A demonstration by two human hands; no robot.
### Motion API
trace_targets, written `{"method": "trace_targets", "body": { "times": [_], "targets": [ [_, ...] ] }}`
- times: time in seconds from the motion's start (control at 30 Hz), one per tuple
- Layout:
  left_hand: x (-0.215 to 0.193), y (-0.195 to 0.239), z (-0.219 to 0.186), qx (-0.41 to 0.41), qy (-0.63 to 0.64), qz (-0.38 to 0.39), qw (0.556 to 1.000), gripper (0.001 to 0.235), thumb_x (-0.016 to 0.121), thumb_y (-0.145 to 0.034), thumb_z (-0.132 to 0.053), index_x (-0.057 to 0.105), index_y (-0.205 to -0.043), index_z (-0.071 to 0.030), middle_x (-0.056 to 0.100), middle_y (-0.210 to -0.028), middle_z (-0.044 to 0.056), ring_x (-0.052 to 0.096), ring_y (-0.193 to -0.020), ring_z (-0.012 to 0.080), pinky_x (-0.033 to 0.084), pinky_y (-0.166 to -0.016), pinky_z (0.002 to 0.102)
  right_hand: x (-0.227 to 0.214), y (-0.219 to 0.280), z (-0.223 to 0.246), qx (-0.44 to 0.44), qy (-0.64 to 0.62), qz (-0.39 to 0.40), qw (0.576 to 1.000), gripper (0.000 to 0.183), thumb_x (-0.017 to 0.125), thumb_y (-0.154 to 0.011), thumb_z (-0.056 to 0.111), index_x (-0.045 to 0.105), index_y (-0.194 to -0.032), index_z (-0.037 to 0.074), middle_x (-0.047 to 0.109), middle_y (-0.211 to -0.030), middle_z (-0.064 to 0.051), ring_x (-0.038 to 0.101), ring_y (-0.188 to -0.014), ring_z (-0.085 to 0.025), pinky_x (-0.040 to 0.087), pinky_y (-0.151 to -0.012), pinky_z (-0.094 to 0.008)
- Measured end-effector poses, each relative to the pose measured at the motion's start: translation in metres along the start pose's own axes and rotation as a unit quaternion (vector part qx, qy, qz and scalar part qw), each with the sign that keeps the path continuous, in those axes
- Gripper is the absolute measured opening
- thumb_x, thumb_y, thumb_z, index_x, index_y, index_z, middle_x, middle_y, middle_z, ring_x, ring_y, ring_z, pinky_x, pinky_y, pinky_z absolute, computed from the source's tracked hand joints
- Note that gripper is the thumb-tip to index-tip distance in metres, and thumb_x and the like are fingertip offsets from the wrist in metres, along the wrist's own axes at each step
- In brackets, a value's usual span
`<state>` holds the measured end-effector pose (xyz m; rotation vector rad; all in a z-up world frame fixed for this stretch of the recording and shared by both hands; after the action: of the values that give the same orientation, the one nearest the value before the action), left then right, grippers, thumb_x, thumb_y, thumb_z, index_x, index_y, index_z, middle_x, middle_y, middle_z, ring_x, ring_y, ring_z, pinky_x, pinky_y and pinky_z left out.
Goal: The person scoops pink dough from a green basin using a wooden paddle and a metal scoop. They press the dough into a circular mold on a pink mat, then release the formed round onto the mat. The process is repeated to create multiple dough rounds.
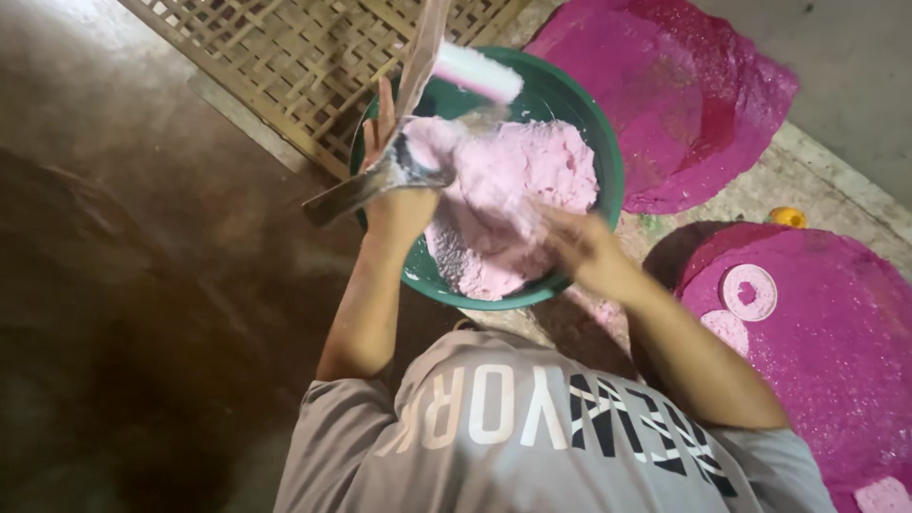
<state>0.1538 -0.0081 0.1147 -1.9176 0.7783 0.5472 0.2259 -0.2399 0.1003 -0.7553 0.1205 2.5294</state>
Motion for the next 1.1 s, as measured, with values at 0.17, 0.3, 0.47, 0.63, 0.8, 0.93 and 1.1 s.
{"method": "trace_targets", "body": {
  "times": [0.17, 0.3, 0.47, 0.63, 0.8, 0.93, 1.1],
  "targets": [
    [0.02, 0.003, -0.005, -0.097, -0.015, 0.052, 0.994, 0.082, 0.086, -0.086, -0.042, 0.051, -0.151, -0.006, 0.003, -0.168, 0.018, 0.036, -0.137, 0.0603, 0.043, -0.108, 0.058, 0.005, -0.028, -0.019, 0.137, 0.063, -0.046, 0.987, 0.055, 0.056, -0.103, 0.004, 0.047, -0.156, 0.014, 0.07, -0.077, -0.021, 0.055, -0.057, -0.02, 0.047, -0.057, -0.034],
    [0.014, -0.005, 0.025, -0.1, -0.056, -0.006, 0.993, 0.113, 0.089, -0.074, -0.039, 0.032, -0.156, 0.013, 0.015, -0.161, 0.026, 0.045, -0.127, 0.061, 0.046, -0.1, 0.064, 0.028, -0.016, -0.007, -0.021, 0.046, -0.031, 0.998, 0.055, 0.056, -0.098, -0.003, 0.05, -0.152, 0.007, 0.073, -0.087, -0.015, 0.065, -0.064, -0.013, 0.054, -0.063, -0.031],
    [0.002, -0.011, 0.081, -0.222, 0.238, -0.079, 0.942, 0.06, 0.081, -0.088, -0.025, 0.058, -0.137, 0.003, 0.069, -0.107, 0.011, 0.068, -0.093, 0.0303, 0.054, -0.084, 0.045, 0.051, 0.001, -0.012, 0.012, -0.136, 0.13, 0.982, 0.056, 0.05, -0.101, -0.001, 0.043, -0.157, 0.005, 0.07, -0.133, -0.016, 0.069, -0.107, -0.018, 0.054, -0.094, -0.032],
    [0.039, 0.02, 0.033, -0.288, 0.623, 0.017, 0.727, 0.032, 0.064, -0.077, -0.008, 0.067, -0.107, 0.0, 0.063, -0.087, 0.006, 0.06, -0.069, 0.018, 0.05, -0.058, 0.035, 0.01, -0.002, 0.008, -0.115, 0.057, 0.023, 0.991, 0.059, 0.051, -0.108, 0.015, 0.03, -0.162, 0.008, 0.042, -0.162, -0.023, 0.04, -0.149, -0.033, 0.029, -0.121, -0.04],
    [0.1, 0.117, -0.136, -0.331, 0.768, 0.407, 0.367, 0.03, 0.063, -0.085, -0.007, 0.066, -0.112, 0.006, 0.071, -0.108, 0.012, 0.07, -0.106, 0.0231, 0.055, -0.091, 0.035, -0.076, 0.059, 0.01, -0.268, -0.448, -0.207, 0.827, 0.093, 0.061, -0.101, 0.053, 0.003, -0.169, 0.028, 0.021, -0.168, -0.02, 0.042, -0.147, -0.037, 0.044, -0.114, -0.051],
    [0.104, 0.129, -0.201, -0.196, 0.684, 0.464, 0.528, 0.053, 0.069, -0.079, -0.004, 0.059, -0.131, -0.003, 0.07, -0.118, 0.011, 0.068, -0.111, 0.0213, 0.053, -0.091, 0.034, -0.114, 0.115, 0.026, -0.296, -0.496, -0.206, 0.79, 0.095, 0.065, -0.1, 0.033, -0.001, -0.168, 0.029, 0.035, -0.159, -0.028, 0.067, -0.118, -0.044, 0.066, -0.076, -0.052],
    [0.091, 0.106, -0.232, 0.001, 0.587, 0.538, 0.605, 0.06, 0.072, -0.08, -0.012, 0.052, -0.137, -0.006, 0.064, -0.127, 0.009, 0.062, -0.118, 0.021, 0.049, -0.098, 0.035, -0.127, 0.205, 0.103, -0.335, -0.032, -0.209, 0.918, 0.079, 0.068, -0.097, 0.03, 0.025, -0.163, 0.027, 0.048, -0.147, -0.024, 0.067, -0.118, -0.045, 0.066, -0.083, -0.052]
  ]
}}
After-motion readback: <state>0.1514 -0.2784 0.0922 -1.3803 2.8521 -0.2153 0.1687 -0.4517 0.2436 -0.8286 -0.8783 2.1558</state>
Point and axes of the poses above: each hand's wrist, its own y-axis away from the middle knuckle, its own x-axis out of the palm, z = x × y, the point moved 7 cm from there along -y, towards the middle knuckle
